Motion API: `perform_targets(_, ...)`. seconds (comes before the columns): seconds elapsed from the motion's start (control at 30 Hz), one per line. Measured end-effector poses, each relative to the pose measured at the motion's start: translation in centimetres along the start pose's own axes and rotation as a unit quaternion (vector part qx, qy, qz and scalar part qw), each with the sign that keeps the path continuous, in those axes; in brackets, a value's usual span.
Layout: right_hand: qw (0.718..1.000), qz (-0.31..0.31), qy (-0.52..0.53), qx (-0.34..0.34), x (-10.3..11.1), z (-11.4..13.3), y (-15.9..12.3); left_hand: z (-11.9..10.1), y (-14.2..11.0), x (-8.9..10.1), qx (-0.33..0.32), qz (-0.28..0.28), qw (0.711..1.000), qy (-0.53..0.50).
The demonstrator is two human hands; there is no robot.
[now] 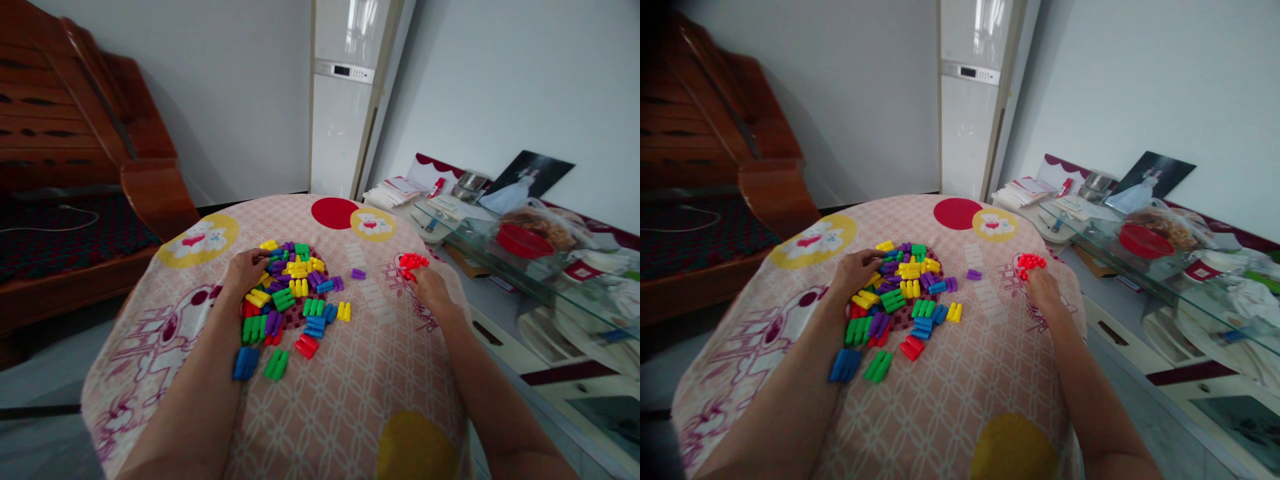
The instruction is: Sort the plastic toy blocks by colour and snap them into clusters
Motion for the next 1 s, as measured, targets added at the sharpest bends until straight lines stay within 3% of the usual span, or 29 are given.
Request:
perform_targets(0.2,0.996,-0.085,0.029,-0.019,1.0,-1.3,1.1,0.2,0.1,-0.1,-0.006,0.001,1.000,0.016)
perform_targets(0.4,0.993,-0.094,0.017,-0.062,0.9,-2.0,1.7,0.2,0.1,0.0,-0.002,0.000,1.000,0.007)
perform_targets(0.6,0.987,-0.131,0.032,-0.091,3.4,-0.9,0.9,0.0,0.0,-0.1,-0.002,0.005,1.000,-0.007)
perform_targets(0.73,0.980,-0.152,0.126,-0.001,5.7,4.7,0.4,-0.3,-0.4,0.2,0.008,0.007,1.000,-0.012)
perform_targets(0.87,0.948,-0.137,0.244,0.155,8.1,14.0,-1.8,0.2,-0.5,1.3,0.036,-0.009,0.999,-0.039)
perform_targets(1.0,0.889,-0.123,0.299,0.325,10.5,24.1,-5.6,2.0,-0.2,3.0,0.083,-0.050,0.994,-0.043)
Point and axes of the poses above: each hand's wrist, its own y-axis towards the middle knuckle, its own x-axis out of the back of the hand, z = x × y, the point moved 10 cm from there along y, towards the middle knuckle, and after that the axes turned 13 degrees about -z, right-handed, at the moved point
